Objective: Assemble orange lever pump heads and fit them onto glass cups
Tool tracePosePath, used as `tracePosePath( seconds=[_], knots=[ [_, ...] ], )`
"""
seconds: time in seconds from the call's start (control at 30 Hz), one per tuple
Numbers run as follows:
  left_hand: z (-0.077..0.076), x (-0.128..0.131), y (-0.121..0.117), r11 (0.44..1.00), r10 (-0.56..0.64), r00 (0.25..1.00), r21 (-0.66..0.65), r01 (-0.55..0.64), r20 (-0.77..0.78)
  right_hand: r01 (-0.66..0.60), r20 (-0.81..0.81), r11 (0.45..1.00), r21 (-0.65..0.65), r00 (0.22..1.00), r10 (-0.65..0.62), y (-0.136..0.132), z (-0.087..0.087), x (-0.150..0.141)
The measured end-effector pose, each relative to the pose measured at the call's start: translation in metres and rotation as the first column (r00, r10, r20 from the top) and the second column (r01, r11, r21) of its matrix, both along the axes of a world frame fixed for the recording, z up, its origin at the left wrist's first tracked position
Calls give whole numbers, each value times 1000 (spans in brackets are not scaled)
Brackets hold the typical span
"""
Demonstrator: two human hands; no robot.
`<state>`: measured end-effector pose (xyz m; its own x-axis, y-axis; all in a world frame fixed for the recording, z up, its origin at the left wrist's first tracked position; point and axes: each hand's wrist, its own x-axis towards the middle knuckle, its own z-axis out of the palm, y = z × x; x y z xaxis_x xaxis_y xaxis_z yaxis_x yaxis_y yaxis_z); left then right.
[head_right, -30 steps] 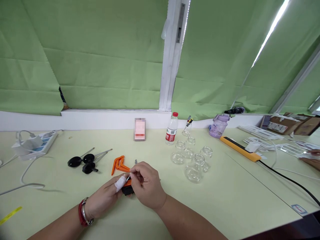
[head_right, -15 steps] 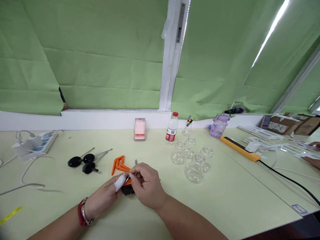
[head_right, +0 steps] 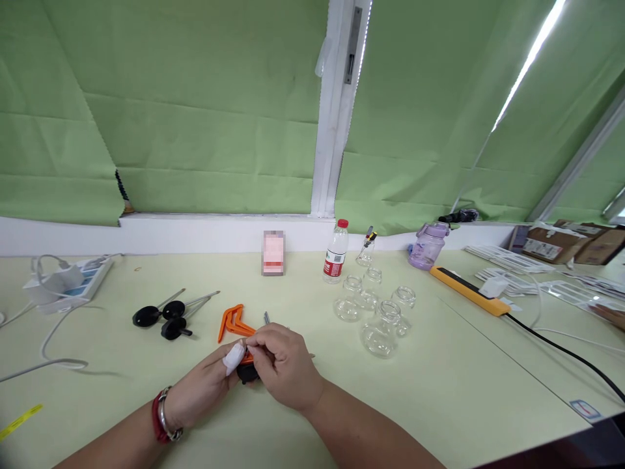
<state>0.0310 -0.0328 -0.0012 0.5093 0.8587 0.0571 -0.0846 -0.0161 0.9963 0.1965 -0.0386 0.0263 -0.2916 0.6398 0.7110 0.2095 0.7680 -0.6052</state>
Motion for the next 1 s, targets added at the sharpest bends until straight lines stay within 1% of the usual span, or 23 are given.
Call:
tracePosePath(
  seconds=[0.17,0.3,0.53,0.77,0.9,1.0],
  knots=[
    [0,0,-1,1000,11,1000,-21,-11,19,-1,39,1000,-2,999,1,0,1,0],
    [-1,0,-1,998,1,997,-61,4,79,-26,99,1000,0,995,26,1,-3,0],
    [-2,0,0,996,-7,990,-87,19,138,-24,154,1000,-18,988,26,2,-4,2],
    [3,1,-1,997,-2,994,-80,11,109,1,190,1000,-14,982,1,5,-6,2],
    [0,0,0,997,12,998,-77,-7,64,13,220,999,-31,976,-6,5,-5,2],
    [-1,0,1,998,6,997,-63,-1,81,15,243,999,-44,970,-4,3,-2,2]
  ],
)
